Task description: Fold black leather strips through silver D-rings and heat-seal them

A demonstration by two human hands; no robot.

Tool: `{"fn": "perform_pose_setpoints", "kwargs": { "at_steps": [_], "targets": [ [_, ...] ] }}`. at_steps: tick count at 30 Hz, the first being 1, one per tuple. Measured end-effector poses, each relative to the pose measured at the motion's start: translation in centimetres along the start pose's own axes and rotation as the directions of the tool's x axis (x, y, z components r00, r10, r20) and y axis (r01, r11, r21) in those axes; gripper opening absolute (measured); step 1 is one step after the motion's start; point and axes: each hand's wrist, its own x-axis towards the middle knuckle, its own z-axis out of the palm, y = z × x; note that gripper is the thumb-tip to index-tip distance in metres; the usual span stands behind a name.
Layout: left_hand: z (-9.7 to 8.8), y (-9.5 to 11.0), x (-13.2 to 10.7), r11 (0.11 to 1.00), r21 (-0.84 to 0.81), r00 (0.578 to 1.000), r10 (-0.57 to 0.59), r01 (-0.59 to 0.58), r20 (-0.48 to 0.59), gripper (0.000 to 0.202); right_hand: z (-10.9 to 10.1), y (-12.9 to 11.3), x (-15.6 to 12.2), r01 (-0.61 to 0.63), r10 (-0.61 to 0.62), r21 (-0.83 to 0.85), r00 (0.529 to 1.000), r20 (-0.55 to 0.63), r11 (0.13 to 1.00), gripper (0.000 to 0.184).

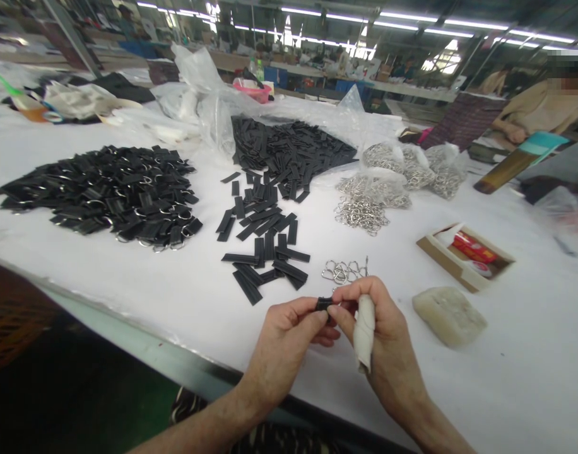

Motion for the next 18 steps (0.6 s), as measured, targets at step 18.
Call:
{"fn": "perform_pose_setpoints", "kwargs": {
  "at_steps": [18],
  "targets": [
    [0.1, 1.3, 0.4, 0.989, 0.149, 0.999, 0.005, -0.013, 0.054, 0.018, -0.9, -0.3, 0.3, 0.011, -0.011, -0.028, 1.000, 0.013, 1.000, 0.010]
  ]
}}
